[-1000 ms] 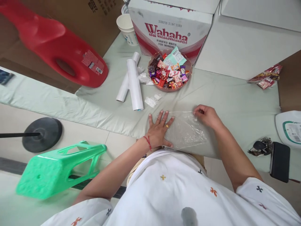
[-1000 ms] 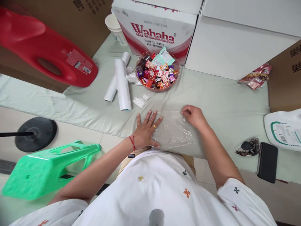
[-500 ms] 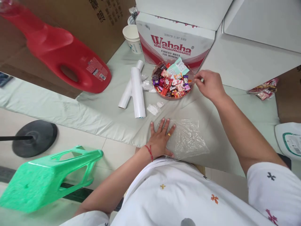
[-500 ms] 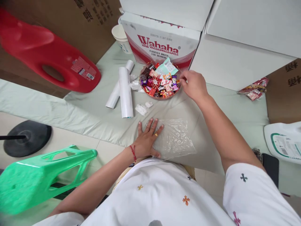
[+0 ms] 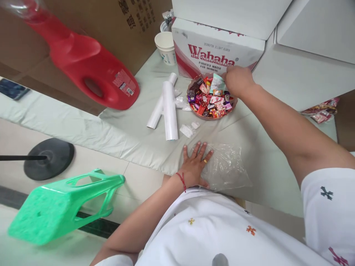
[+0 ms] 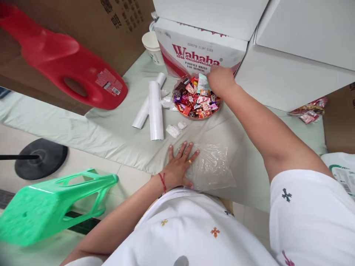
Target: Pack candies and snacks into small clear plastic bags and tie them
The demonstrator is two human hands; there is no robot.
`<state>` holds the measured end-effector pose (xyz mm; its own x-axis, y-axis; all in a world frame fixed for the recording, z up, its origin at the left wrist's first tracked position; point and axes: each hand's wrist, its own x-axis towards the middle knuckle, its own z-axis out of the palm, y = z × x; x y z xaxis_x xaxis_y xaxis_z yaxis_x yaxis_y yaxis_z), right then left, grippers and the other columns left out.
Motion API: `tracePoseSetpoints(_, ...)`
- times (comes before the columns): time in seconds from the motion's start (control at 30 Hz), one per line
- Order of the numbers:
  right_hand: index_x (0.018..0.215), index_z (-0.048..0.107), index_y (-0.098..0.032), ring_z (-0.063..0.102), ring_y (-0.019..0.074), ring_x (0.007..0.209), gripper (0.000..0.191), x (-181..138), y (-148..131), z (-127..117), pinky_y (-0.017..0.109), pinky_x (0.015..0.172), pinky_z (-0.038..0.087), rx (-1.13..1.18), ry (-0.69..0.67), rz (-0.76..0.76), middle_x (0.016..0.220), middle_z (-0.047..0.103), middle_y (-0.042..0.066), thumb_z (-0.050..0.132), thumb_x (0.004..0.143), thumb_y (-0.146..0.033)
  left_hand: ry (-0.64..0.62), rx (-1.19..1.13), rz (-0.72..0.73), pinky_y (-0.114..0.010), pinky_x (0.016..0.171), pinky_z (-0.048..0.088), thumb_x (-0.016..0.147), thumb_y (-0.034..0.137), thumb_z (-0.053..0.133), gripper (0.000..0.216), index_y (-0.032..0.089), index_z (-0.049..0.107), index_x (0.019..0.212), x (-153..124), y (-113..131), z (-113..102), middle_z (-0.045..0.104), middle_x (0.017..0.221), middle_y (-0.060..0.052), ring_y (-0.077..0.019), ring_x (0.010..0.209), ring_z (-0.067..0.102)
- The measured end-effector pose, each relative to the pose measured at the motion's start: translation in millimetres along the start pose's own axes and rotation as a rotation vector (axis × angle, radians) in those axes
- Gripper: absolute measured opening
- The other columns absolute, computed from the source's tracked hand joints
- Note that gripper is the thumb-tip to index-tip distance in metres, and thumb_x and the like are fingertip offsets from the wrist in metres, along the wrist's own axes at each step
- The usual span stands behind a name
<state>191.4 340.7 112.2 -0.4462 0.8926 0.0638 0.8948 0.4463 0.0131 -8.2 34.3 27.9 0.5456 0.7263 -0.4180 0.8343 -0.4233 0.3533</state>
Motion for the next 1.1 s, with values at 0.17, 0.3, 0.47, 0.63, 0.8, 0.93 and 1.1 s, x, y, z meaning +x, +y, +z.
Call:
tracePoseSetpoints(0.17,0.092,0.064,-0.024,0.053,0.0237,0.099,0.016,-25,21,-17,0.042,0.089,0.045,0.175,0.158,0.185,0.104,0.059,0.011,0.057,0.1,-0.035,0.004,0.0,0.004,-0.082,0.11,-0.02,0.059,0.077,0.082,0.141,0.025,0.012,0.168,-1,1,0,-0.011,0.174,-0.017,-0.0468,0.16,-0.011)
tracePoseSetpoints(0.3,0.079,0.054,-0.024,0.05,0.0171,0.076,0.032,-80,12,-32,0.036,0.073,0.045,0.599,0.377,0.318,0.079,0.056,0.004,0.068,0.091,-0.049,0.018,-0.012,0.01,-0.081,0.111,-0.021,0.059,0.077,0.082,0.14,0.025,0.012,0.168,-1,-1,3,-0.011,0.174,-0.016,-0.0463,0.16,-0.01)
tracePoseSetpoints(0.47,0.085,0.06,-0.023,0.042,0.011,0.058,0.037,-200,-4,-28,0.027,0.055,0.033,1.113,-0.164,0.297,0.07,0.052,-0.003,0.076,0.082,-0.056,-0.006,-0.012,0.015,-0.083,0.109,-0.02,0.061,0.077,0.081,0.139,0.025,0.01,0.168,-1,-1,0,-0.014,0.173,-0.015,-0.046,0.16,-0.012)
tracePoseSetpoints(0.63,0.096,0.07,-0.023,0.051,0.0138,0.067,0.035,-259,-14,-18,0.027,0.064,0.04,1.02,-0.538,0.091,0.077,0.063,-0.001,0.061,0.095,-0.056,-0.052,0.012,0.001,-0.084,0.11,-0.017,0.06,0.073,0.084,0.14,0.025,0.01,0.168,0,1,-8,-0.014,0.173,-0.016,-0.0458,0.16,-0.012)
tracePoseSetpoints(0.8,0.104,0.074,-0.023,0.064,0.0177,0.087,0.029,-239,-37,-9,0.027,0.078,0.044,0.889,-0.67,-0.274,0.1,0.074,0.004,0.051,0.101,-0.039,-0.019,0.022,-0.001,-0.084,0.11,-0.017,0.058,0.076,0.083,0.142,0.026,0.01,0.168,2,0,-3,-0.011,0.174,-0.016,-0.0472,0.16,-0.013)
tracePoseSetpoints(0.93,0.102,0.075,-0.023,0.065,0.0183,0.088,0.024,-226,-59,12,0.028,0.077,0.043,0.697,-0.625,-0.381,0.102,0.072,0.005,0.052,0.099,-0.026,-0.017,0.016,-0.004,-0.084,0.11,-0.016,0.059,0.078,0.081,0.142,0.025,0.008,0.168,2,0,-2,-0.01,0.174,-0.016,-0.0463,0.16,-0.012)
tracePoseSetpoints(1.1,0.106,0.073,-0.023,0.066,0.0201,0.091,0.023,-238,-66,29,0.029,0.077,0.046,0.649,-0.517,-0.298,0.108,0.069,0.008,0.052,0.1,-0.027,-0.017,-0.006,0.018,-0.084,0.111,-0.015,0.058,0.078,0.082,0.145,0.022,0.007,0.168,0,-2,-7,-0.009,0.174,-0.018,-0.0476,0.16,-0.009)
